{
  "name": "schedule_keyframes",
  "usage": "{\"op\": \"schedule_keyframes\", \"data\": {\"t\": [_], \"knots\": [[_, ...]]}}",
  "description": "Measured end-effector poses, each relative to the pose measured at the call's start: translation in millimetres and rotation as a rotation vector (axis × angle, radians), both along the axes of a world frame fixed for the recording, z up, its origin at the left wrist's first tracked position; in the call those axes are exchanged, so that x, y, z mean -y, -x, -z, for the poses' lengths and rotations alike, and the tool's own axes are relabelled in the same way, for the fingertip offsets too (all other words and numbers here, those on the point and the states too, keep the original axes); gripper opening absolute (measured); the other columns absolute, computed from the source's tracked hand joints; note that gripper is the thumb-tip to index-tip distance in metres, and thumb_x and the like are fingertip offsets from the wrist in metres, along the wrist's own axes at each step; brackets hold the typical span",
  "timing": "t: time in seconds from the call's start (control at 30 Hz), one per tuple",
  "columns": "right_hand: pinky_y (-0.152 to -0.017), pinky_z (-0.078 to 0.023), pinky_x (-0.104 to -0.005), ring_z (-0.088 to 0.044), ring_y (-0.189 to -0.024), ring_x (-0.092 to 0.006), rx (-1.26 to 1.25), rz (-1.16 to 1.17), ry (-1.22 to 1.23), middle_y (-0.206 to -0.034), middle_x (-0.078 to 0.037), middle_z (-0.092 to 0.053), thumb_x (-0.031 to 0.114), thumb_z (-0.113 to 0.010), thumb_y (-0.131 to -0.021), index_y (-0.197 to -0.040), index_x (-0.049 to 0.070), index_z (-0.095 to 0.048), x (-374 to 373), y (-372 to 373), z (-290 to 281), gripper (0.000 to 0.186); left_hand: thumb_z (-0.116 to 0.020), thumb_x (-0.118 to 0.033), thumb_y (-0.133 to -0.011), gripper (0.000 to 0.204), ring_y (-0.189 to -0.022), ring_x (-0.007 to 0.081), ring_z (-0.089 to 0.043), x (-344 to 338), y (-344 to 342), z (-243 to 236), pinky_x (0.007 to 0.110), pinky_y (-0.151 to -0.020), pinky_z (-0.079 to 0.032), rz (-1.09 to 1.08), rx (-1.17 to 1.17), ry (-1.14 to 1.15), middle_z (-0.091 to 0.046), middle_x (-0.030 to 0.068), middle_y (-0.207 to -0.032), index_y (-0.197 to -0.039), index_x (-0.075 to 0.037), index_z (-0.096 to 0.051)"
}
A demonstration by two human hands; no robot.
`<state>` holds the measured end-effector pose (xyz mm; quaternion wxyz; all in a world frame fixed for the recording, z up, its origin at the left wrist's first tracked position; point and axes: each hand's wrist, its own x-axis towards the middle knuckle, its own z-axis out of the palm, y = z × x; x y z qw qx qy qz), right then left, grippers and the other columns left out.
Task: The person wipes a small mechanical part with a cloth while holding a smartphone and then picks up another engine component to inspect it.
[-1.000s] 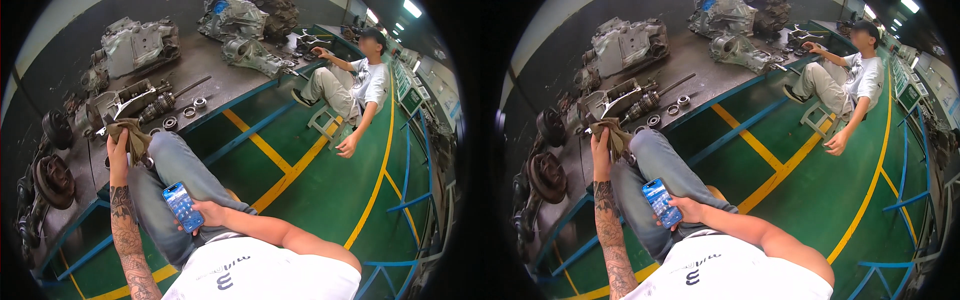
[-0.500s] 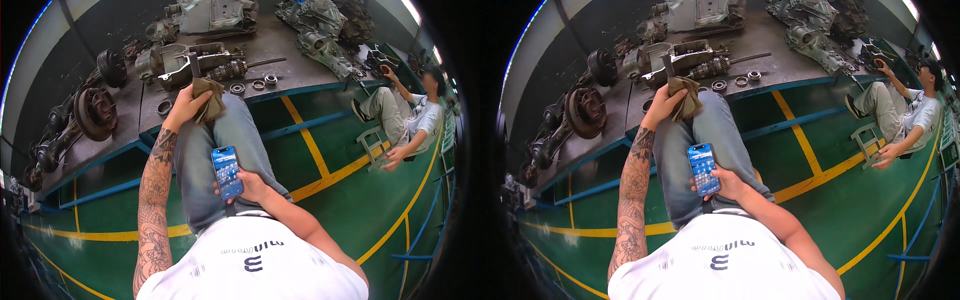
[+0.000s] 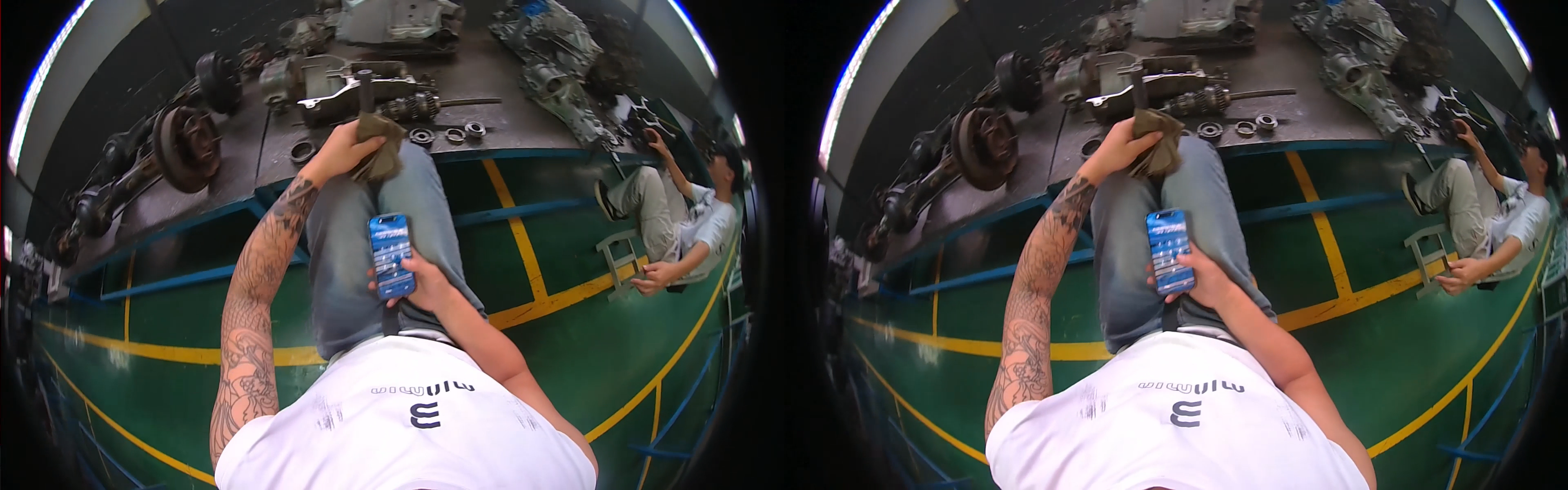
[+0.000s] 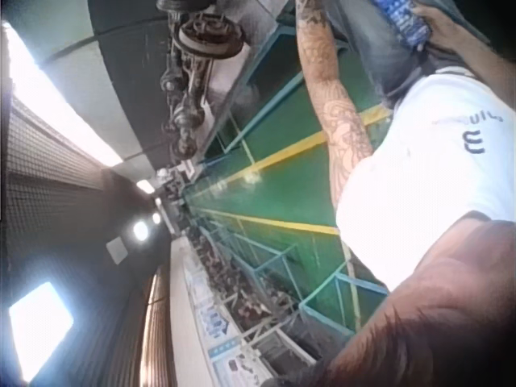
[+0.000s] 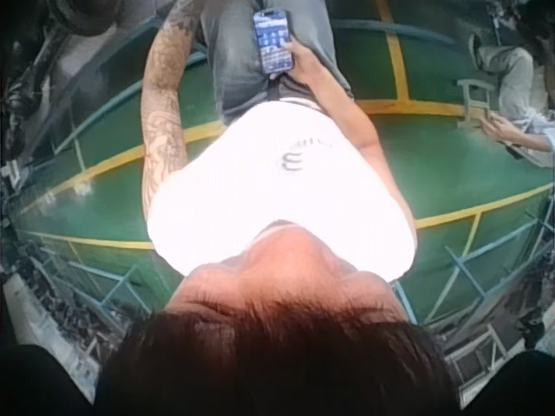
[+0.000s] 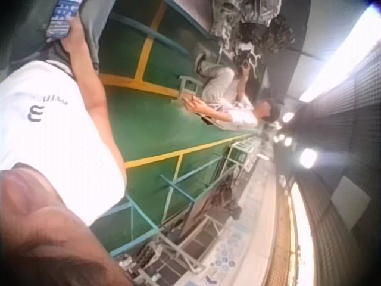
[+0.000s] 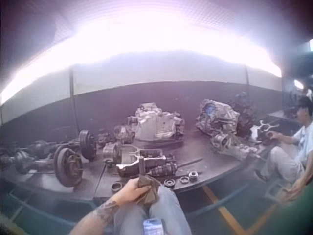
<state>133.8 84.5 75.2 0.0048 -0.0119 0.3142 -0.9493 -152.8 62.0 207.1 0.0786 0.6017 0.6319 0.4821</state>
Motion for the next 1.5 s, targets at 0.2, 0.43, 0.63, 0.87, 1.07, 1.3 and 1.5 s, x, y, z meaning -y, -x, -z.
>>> {"op": "schedule_keyframes", "data": {"t": [0.2, 0.43, 0.63, 0.87, 1.07, 1.3, 1.5], "knots": [[-0.062, -0.064, -0.043, -0.07, -0.105, -0.037, -0.051, 0.096, -0.11, -0.126, -0.022, -0.063, 0.029, -0.063, -0.093, -0.143, 0.013, -0.039, -21, 36, -51, 0.057, -0.07, -0.017, -0.096, 0.028, -0.094, 0.0114, -0.066, -15, 5, -61, 0.03, -0.085, -0.054, 0.047, 0.285, -0.067, -0.073, 0.0056, -0.105, -0.117, 0.001, -0.067], [-0.059, -0.063, -0.0412, -0.07, -0.106, -0.0372, -0.006, 0.248, -0.219, -0.128, -0.024, -0.063, 0.038, -0.063, -0.094, -0.144, 0.01, -0.04, -25, 32, -50, 0.061, -0.07, -0.013, -0.092, 0.032, -0.103, 0.0142, -0.065, 6, -18, 13, 0.031, -0.092, -0.052, -0.145, 0.04, -0.05, -0.072, 0.0071, -0.113, -0.123, -0.004, -0.065], [-0.056, -0.058, -0.0329, -0.07, -0.103, -0.0276, -0.372, 0.224, -0.286, -0.122, -0.019, -0.066, 0.044, -0.063, -0.095, -0.137, 0.0, -0.049, -69, 81, -135, 0.063, -0.065, -0.015, -0.098, 0.026, -0.099, 0.0127, -0.062, -17, -15, -70, 0.029, -0.089, -0.05, 0.025, 0.425, -0.195, -0.07, 0.0043, -0.111, -0.121, -0.004, -0.064], [-0.053, -0.055, -0.0278, -0.071, -0.097, -0.0236, -0.399, 0.241, -0.373, -0.118, -0.016, -0.068, 0.042, -0.067, -0.095, -0.132, 0.001, -0.054, -90, 100, -139, 0.057, -0.067, -0.013, -0.096, 0.03, -0.102, 0.0126, -0.063, -5, 4, -12, 0.031, -0.092, -0.051, 0.005, 0.432, -0.134, -0.069, 0.0051, -0.11, -0.124, -0.005, -0.061], [-0.056, -0.054, -0.0295, -0.071, -0.094, -0.0208, -0.341, 0.241, -0.303, -0.114, -0.013, -0.07, 0.038, -0.07, -0.094, -0.127, 0.003, -0.059, -98, 113, -136, 0.05, -0.066, -0.012, -0.096, 0.03, -0.102, 0.0131, -0.063, 0, -8, -23, 0.031, -0.092, -0.051, 0.005, 0.401, -0.076, -0.069, 0.0057, -0.109, -0.124, -0.004, -0.059], [-0.059, -0.054, -0.0306, -0.069, -0.1, -0.0209, -0.372, 0.313, -0.398, -0.119, -0.012, -0.069, 0.041, -0.072, -0.092, -0.13, 0.003, -0.057, -120, 128, -145, 0.056, -0.063, -0.008, -0.097, 0.029, -0.098, 0.0113, -0.063, -6, -11, -32, 0.028, -0.088, -0.051, 0.047, 0.355, -0.227, -0.068, 0.003, -0.105, -0.125, -0.003, -0.058], [-0.058, -0.054, -0.0309, -0.069, -0.1, -0.0203, -0.295, 0.279, -0.293, -0.118, -0.011, -0.07, 0.038, -0.07, -0.093, -0.131, 0.004, -0.056, -106, 123, -111, 0.053, -0.063, -0.007, -0.096, 0.029, -0.101, 0.0138, -0.064, 2, -8, -4, 0.03, -0.091, -0.051, -0.018, 0.271, -0.098, -0.069, 0.0048, -0.107, -0.124, -0.004, -0.059]]}}
